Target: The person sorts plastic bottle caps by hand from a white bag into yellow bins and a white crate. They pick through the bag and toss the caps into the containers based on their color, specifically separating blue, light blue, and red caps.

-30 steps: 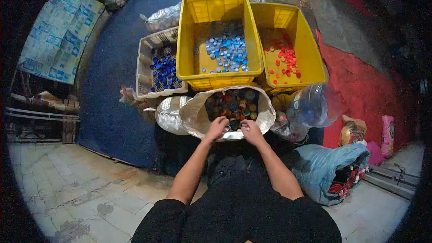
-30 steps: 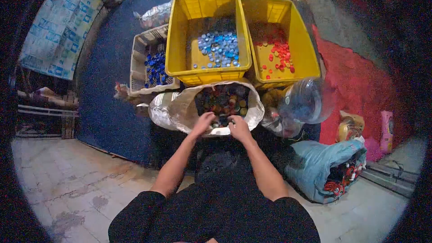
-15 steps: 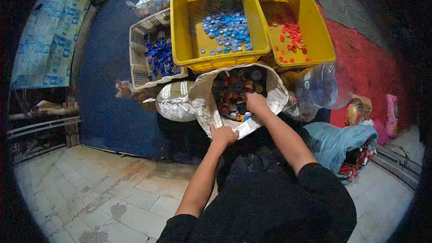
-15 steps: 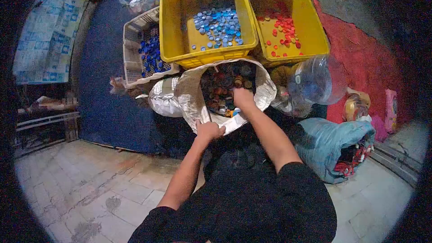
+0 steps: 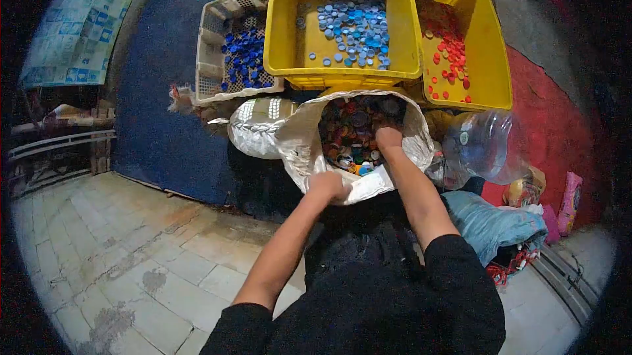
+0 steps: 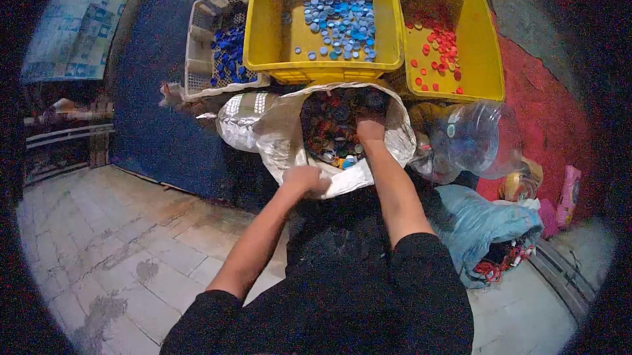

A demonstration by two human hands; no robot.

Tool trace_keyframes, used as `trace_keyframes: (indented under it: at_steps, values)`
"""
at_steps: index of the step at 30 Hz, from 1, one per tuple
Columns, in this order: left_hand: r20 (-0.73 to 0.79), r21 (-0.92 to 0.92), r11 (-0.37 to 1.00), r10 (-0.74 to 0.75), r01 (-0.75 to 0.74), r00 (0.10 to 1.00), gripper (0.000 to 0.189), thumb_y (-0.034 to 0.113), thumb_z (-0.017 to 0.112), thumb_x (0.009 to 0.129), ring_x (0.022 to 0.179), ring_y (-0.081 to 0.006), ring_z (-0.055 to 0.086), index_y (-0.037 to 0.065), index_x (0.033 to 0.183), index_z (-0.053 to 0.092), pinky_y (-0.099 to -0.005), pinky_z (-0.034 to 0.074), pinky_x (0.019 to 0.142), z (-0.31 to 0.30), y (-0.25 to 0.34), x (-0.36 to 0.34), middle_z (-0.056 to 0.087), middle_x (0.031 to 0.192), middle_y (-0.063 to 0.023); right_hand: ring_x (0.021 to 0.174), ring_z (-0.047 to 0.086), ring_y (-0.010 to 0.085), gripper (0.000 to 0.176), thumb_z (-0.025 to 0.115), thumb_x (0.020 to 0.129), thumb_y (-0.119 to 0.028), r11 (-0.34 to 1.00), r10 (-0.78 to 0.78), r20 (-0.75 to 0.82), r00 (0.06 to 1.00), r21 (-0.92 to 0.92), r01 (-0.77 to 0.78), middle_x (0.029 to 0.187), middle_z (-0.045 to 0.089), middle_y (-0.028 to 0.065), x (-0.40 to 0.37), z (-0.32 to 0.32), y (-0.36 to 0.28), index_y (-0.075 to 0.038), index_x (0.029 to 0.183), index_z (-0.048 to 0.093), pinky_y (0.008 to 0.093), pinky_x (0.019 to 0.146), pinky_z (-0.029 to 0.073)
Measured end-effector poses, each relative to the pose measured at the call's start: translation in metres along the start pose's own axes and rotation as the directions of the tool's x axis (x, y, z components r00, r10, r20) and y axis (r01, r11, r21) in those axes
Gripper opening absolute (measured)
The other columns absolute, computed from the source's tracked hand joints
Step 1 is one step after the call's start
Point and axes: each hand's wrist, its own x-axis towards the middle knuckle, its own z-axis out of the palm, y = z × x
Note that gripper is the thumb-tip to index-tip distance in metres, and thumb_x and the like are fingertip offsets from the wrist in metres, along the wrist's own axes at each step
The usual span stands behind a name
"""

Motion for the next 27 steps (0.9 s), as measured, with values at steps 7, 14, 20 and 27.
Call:
trace_keyframes:
  at_steps: [7, 14, 20, 27]
  values:
    - [-0.312, -0.035, 0.998, 0.029, -0.043, 0.95, 0.021, 0.017, 0.058, 0.082, 0.092, -0.0306, 0.066, 0.006, 0.095, 0.07, -0.0426, 0.053, 0.075, -0.004, -0.038, 0.097, 0.067, 0.1, -0.0162, 0.071, 0.06, 0.0192, 0.017, 0.058, 0.087, -0.011, 0.477, 0.25, -0.489, 0.836, 0.813, 0.333, 0.077, 0.06, 0.0083, -0.076, 0.007, 0.007, -0.002, 0.102, 0.057, 0.0321, 0.065, 0.05]
    - [-0.571, -0.164, 0.983, -0.031, -0.077, 0.82, 0.036, 0.021, 0.053, 0.085, 0.109, -0.0334, 0.056, 0.007, 0.117, 0.057, -0.0421, 0.045, 0.09, 0.048, -0.063, 0.156, 0.057, 0.119, -0.018, 0.073, 0.057, 0.0256, 0.015, 0.048, 0.078, -0.007, -0.581, 0.077, 0.26, 0.963, 0.796, -0.169, 0.079, 0.052, 0.0141, -0.159, 0.017, 0.023, 0.001, 0.09, 0.052, 0.0324, 0.063, 0.047]
    - [-0.358, -0.33, 0.94, -0.038, -0.088, 0.933, 0.029, 0.018, 0.05, 0.085, 0.102, -0.0381, 0.056, 0.002, 0.108, 0.059, -0.0468, 0.046, 0.085, 0.051, -0.069, 0.129, 0.058, 0.112, -0.0234, 0.062, 0.048, 0.0176, 0.01, 0.053, 0.079, -0.011, -0.275, -0.12, 0.293, 0.949, 0.908, -0.315, 0.065, 0.043, 0.0042, -0.11, 0.01, 0.003, -0.005, 0.074, 0.048, 0.0321, 0.053, 0.037]
    - [-0.765, -0.443, 0.788, -0.084, -0.427, 0.639, 0.015, 0.013, 0.064, 0.081, 0.085, -0.0347, 0.059, 0.0, 0.087, 0.062, -0.0409, 0.048, 0.076, 0.025, -0.047, 0.053, 0.056, 0.09, -0.0182, 0.092, 0.063, 0.0306, 0.031, 0.064, 0.078, -0.027, 0.994, -0.062, 0.111, 0.992, 0.093, 0.052, 0.1, 0.066, 0.0152, -0.006, -0.005, -0.089, -0.005, 0.1, 0.067, 0.0376, 0.08, 0.05]
